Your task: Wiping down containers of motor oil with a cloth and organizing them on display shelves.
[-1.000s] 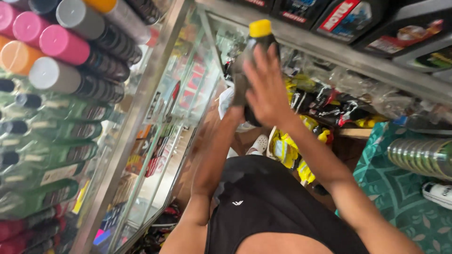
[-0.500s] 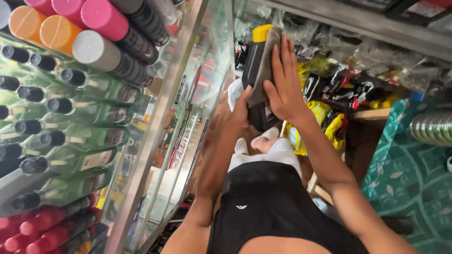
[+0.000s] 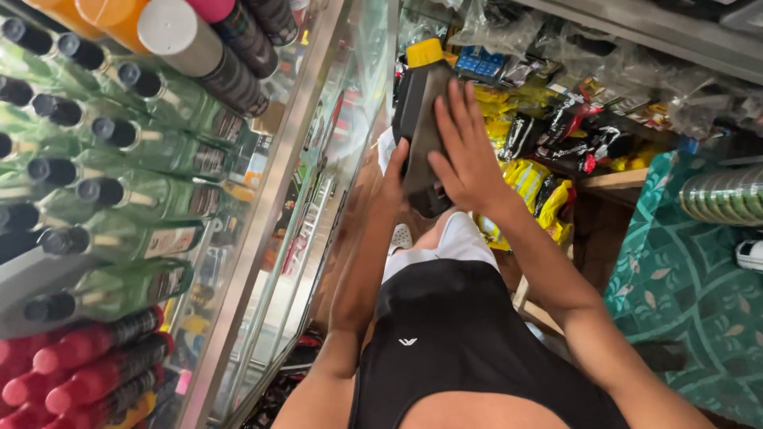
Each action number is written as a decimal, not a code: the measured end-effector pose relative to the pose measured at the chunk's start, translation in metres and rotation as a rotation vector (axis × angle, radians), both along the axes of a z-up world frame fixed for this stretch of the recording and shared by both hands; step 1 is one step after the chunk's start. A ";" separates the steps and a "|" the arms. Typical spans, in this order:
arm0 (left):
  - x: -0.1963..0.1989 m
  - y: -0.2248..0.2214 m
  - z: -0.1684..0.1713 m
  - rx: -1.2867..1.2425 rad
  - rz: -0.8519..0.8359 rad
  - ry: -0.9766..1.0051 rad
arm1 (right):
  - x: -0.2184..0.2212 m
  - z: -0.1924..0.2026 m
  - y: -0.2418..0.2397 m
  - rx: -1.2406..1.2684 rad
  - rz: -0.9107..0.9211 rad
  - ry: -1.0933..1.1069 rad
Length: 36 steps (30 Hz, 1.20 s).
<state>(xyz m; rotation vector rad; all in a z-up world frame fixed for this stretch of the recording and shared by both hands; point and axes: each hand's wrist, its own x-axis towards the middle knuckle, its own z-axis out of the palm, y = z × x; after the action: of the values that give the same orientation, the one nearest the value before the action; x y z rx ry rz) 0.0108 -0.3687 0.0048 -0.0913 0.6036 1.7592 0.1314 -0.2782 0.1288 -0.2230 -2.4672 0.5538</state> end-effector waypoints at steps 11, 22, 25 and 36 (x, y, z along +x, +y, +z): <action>0.036 -0.019 0.095 -0.527 0.081 0.693 | -0.002 -0.025 -0.004 0.078 0.026 0.140; -0.008 0.003 0.019 -0.308 -0.090 0.541 | 0.035 -0.042 -0.028 0.225 -0.026 0.011; 0.006 0.012 0.010 -0.210 -0.071 0.321 | 0.027 -0.030 0.000 0.079 -0.109 0.054; -0.008 0.068 0.032 0.152 -0.038 0.297 | 0.024 0.020 0.010 0.083 -0.161 0.044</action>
<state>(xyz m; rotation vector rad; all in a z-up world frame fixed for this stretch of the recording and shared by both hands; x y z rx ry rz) 0.0031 -0.3008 0.0367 0.2893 0.6770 1.7894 0.1553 -0.2683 0.1483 -0.3682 -2.3977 0.3828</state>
